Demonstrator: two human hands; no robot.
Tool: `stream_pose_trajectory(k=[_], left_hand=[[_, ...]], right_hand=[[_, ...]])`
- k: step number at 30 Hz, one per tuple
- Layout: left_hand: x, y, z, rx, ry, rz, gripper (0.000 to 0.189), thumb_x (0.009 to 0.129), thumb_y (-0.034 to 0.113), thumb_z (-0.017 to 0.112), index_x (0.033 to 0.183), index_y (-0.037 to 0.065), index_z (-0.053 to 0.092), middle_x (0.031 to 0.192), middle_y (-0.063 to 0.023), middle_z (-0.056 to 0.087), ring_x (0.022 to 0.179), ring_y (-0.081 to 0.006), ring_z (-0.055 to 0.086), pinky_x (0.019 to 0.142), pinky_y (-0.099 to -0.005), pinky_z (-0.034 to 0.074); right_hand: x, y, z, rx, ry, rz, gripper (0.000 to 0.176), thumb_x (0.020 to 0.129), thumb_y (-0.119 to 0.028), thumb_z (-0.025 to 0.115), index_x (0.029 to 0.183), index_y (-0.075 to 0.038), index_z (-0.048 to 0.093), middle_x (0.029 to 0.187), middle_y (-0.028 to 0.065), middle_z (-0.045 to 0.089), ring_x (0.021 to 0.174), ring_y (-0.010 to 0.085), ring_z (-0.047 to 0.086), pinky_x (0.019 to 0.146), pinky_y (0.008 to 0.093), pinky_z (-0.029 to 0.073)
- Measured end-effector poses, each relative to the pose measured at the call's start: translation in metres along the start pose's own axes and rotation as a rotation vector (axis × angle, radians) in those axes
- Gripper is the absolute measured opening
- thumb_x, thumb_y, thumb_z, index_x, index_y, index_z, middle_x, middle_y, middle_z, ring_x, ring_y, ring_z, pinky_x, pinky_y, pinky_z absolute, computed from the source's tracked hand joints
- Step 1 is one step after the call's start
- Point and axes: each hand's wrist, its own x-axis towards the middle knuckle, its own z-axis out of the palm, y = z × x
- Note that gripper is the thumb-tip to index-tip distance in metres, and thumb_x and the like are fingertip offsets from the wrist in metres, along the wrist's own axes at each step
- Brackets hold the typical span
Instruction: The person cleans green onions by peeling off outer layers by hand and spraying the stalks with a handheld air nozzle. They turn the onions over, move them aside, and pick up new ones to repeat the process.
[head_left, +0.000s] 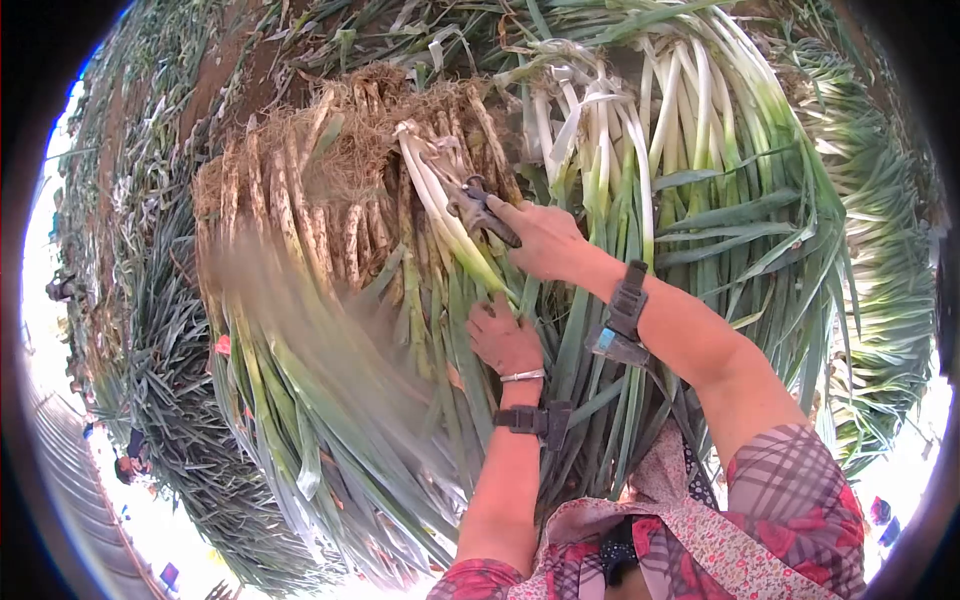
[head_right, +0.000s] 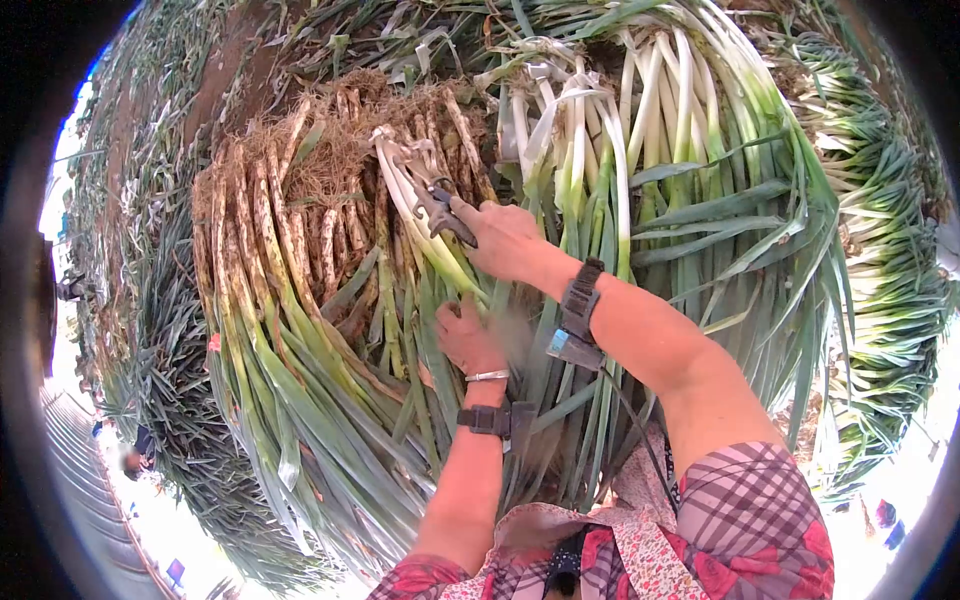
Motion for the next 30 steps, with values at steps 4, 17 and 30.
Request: stream_pose_trajectory(k=[4, 17, 30], left_hand=[[0.025, -0.002, 0.013, 0.192, -0.159, -0.162, 0.044, 0.07, 0.032, 0.072, 0.104, 0.008, 0.056, 0.104, -0.0116, 0.047, 0.1, -0.0314, 0.048, 0.079, -0.0437, 0.04], [0.056, 0.005, 0.021, 0.222, -0.22, -0.348, 0.034, 0.067, 0.028, 0.07, 0.089, 0.003, 0.065, 0.094, -0.012, 0.056, 0.089, -0.0254, 0.055, 0.076, -0.0401, 0.044], [0.242, 0.109, -0.285, -0.504, 0.115, 0.347, 0.033, 0.091, 0.032, 0.046, 0.096, 0.006, 0.066, 0.085, -0.0114, 0.061, 0.076, -0.0233, 0.055, 0.069, -0.0371, 0.044]], right_hand=[[0.022, 0.002, 0.005, -0.013, 0.064, -0.002, 0.073, 0.069, -0.02, 0.062, 0.138, -0.008, 0.038, 0.096, 0.0181, 0.06, 0.087, 0.0322, 0.061, 0.073, 0.0407, 0.048], [0.005, 0.007, -0.011, 0.079, 0.058, 0.047, 0.068, 0.071, -0.022, 0.063, 0.134, -0.01, 0.041, 0.095, 0.0192, 0.06, 0.087, 0.035, 0.061, 0.074, 0.0436, 0.048], [-0.18, 0.082, -0.039, 0.212, -0.043, 0.237, 0.072, 0.064, -0.016, 0.062, 0.133, -0.012, 0.042, 0.094, 0.0166, 0.06, 0.092, 0.0354, 0.057, 0.078, 0.0437, 0.045]])
